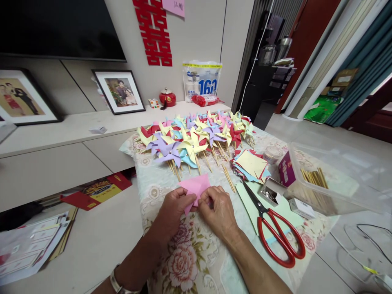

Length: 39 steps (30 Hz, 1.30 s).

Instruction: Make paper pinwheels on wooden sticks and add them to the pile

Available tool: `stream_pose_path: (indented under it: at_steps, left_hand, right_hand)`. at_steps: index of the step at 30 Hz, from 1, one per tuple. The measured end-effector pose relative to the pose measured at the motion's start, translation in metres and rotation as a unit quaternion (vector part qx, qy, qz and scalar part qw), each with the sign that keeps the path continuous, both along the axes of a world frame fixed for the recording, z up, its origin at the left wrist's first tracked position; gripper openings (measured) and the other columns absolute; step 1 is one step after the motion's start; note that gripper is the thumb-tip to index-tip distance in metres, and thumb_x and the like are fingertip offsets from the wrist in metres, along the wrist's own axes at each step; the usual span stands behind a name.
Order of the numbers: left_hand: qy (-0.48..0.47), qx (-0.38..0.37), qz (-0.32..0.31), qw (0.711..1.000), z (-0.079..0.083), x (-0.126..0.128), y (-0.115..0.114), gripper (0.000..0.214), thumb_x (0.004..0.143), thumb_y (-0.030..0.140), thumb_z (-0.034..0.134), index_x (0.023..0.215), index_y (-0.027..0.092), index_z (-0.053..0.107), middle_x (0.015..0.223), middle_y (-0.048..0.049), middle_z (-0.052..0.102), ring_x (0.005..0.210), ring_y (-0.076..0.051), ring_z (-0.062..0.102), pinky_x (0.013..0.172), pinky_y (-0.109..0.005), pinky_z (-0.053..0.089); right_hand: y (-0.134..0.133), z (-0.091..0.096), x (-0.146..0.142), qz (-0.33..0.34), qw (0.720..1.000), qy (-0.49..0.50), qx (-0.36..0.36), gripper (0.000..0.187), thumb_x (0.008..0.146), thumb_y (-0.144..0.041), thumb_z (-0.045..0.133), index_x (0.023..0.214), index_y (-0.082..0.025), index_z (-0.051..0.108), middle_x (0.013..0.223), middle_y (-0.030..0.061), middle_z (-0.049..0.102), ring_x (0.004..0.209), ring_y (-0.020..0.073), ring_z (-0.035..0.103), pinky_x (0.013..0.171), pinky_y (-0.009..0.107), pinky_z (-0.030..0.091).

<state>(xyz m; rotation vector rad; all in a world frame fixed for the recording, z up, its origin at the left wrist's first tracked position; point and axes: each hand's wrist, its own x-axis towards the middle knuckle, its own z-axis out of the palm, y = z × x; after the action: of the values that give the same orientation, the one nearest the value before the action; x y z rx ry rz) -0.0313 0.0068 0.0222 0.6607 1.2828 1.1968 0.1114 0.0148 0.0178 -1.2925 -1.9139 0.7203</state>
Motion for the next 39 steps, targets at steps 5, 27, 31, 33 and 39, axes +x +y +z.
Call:
stream_pose_path:
  at_steps: [5,27,31,33,39]
  left_hand:
    - [0.014,0.004,0.003,1.000,-0.002,0.001,0.000,0.012,0.055,0.024,0.070,0.055,0.017,0.061,0.053,0.0025,0.061,0.052,-0.013,0.055,0.058,-0.028,0.054]
    - [0.102,0.032,-0.005,0.994,-0.013,0.004,-0.001,0.011,0.060,0.026,0.067,0.054,0.018,0.061,0.051,0.0031,0.056,0.053,-0.015,0.056,0.053,-0.025,0.047]
    - [0.108,0.032,-0.013,0.994,-0.009,0.003,-0.002,0.013,0.062,0.027,0.064,0.054,0.019,0.058,0.053,0.0030,0.055,0.054,-0.015,0.055,0.054,-0.025,0.047]
    - [0.101,0.027,-0.032,0.994,-0.004,0.000,-0.002,0.012,0.063,0.029,0.062,0.058,0.019,0.060,0.056,0.0019,0.058,0.054,-0.015,0.055,0.053,-0.025,0.047]
    - [0.098,0.020,-0.165,0.981,0.007,-0.023,-0.001,0.009,0.063,0.024,0.060,0.056,0.019,0.057,0.054,0.0011,0.055,0.049,-0.014,0.052,0.048,-0.024,0.039]
  right_hand:
    - [0.001,-0.001,-0.001,-0.011,1.000,-0.008,-0.009,0.017,0.081,-0.023,0.058,0.065,-0.022,0.056,0.068,0.0011,0.062,0.070,0.0197,0.054,0.066,0.031,0.038]
    - [0.002,-0.001,-0.003,-0.024,1.000,-0.001,-0.017,0.017,0.078,-0.022,0.060,0.062,-0.021,0.060,0.061,0.0006,0.061,0.064,0.0186,0.054,0.060,0.029,0.040]
    - [0.002,0.001,0.002,-0.012,1.000,0.019,-0.006,0.016,0.081,-0.026,0.062,0.066,-0.021,0.062,0.065,0.0008,0.062,0.067,0.0189,0.055,0.063,0.030,0.041]
    - [0.004,0.002,0.007,-0.041,0.997,0.058,0.012,0.012,0.083,-0.030,0.063,0.075,-0.021,0.066,0.074,0.0023,0.065,0.075,0.0204,0.058,0.071,0.033,0.043]
    - [0.012,-0.001,0.019,-0.064,0.948,0.296,-0.102,0.043,0.080,-0.038,0.071,0.119,-0.021,0.064,0.106,0.0074,0.068,0.095,0.0231,0.062,0.085,0.038,0.047]
